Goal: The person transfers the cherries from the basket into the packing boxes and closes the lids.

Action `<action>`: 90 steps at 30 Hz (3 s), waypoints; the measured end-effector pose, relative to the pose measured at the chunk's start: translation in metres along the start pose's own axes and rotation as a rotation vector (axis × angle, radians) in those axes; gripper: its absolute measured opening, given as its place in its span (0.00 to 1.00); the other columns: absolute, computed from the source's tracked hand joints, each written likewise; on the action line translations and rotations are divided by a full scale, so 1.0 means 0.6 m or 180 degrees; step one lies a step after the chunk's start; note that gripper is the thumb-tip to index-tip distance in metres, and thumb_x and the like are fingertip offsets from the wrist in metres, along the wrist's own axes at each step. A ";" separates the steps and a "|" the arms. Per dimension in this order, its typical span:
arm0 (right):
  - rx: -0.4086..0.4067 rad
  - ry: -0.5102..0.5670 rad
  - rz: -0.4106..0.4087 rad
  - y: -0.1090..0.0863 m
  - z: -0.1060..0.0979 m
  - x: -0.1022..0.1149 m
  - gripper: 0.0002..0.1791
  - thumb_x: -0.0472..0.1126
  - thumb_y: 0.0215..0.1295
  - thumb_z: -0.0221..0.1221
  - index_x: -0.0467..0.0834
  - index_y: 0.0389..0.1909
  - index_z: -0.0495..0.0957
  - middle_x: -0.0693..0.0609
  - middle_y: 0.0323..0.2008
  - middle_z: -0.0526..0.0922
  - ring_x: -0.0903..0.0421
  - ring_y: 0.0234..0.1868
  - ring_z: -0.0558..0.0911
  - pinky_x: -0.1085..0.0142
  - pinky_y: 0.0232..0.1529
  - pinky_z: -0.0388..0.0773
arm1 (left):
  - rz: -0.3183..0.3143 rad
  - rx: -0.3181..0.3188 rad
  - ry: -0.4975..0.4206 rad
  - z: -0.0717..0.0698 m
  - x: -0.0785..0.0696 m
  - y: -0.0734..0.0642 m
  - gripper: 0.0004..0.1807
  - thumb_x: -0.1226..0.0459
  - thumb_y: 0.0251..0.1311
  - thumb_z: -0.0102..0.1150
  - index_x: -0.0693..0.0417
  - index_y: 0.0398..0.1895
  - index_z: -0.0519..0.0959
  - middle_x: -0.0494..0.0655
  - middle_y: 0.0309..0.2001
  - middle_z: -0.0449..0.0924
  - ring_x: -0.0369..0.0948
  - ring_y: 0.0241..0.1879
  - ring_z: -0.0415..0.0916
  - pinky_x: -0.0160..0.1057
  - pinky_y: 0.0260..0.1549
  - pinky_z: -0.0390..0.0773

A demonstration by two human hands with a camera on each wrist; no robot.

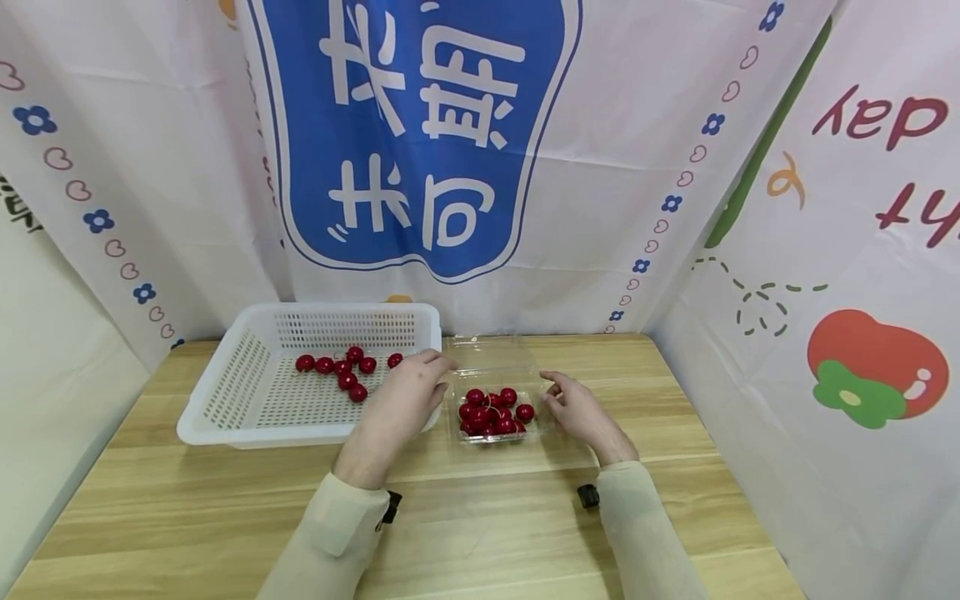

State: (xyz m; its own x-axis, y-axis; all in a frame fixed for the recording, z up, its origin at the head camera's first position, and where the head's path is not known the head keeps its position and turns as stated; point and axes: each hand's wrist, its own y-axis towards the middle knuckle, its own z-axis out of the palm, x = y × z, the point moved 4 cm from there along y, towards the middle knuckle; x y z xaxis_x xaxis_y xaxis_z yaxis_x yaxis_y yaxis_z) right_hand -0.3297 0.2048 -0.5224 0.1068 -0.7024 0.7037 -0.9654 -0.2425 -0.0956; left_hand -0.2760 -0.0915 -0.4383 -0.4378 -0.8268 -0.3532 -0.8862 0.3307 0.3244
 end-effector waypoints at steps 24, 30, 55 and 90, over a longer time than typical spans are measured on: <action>0.0008 0.0012 0.0011 0.002 0.001 -0.003 0.30 0.33 0.92 0.56 0.37 0.89 0.69 0.38 0.56 0.87 0.53 0.31 0.85 0.66 0.30 0.82 | -0.0680 0.0806 0.0163 0.034 0.103 0.012 0.18 0.66 0.77 0.76 0.59 0.66 0.91 0.61 0.63 0.93 0.55 0.60 0.92 0.58 0.63 0.94; 0.0030 0.0076 0.0051 0.001 0.001 -0.004 0.31 0.34 0.93 0.57 0.38 0.90 0.68 0.38 0.57 0.87 0.51 0.32 0.85 0.66 0.31 0.83 | -0.0798 0.1076 0.0103 0.040 0.116 0.013 0.13 0.66 0.79 0.75 0.56 0.61 0.93 0.57 0.62 0.94 0.53 0.60 0.92 0.58 0.62 0.94; 0.0053 0.0100 0.0048 0.002 0.000 -0.007 0.31 0.34 0.93 0.56 0.37 0.90 0.67 0.38 0.57 0.87 0.53 0.31 0.84 0.67 0.29 0.80 | -0.0842 0.1183 0.0029 0.025 0.124 0.006 0.16 0.73 0.76 0.73 0.57 0.63 0.93 0.54 0.55 0.94 0.48 0.53 0.86 0.58 0.64 0.92; 0.0059 0.0096 0.0010 0.000 -0.002 -0.002 0.31 0.34 0.93 0.56 0.37 0.90 0.67 0.37 0.55 0.87 0.49 0.30 0.84 0.68 0.28 0.78 | 0.0090 0.0226 0.0134 0.027 -0.046 0.025 0.17 0.78 0.76 0.70 0.58 0.62 0.91 0.55 0.61 0.94 0.54 0.60 0.94 0.50 0.64 0.96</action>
State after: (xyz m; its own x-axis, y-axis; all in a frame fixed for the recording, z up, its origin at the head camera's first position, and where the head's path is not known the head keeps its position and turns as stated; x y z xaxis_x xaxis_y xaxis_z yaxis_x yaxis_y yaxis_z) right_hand -0.3303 0.2064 -0.5227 0.0963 -0.6827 0.7243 -0.9611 -0.2530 -0.1107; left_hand -0.2797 -0.0565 -0.4380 -0.4575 -0.8345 -0.3071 -0.8827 0.3845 0.2702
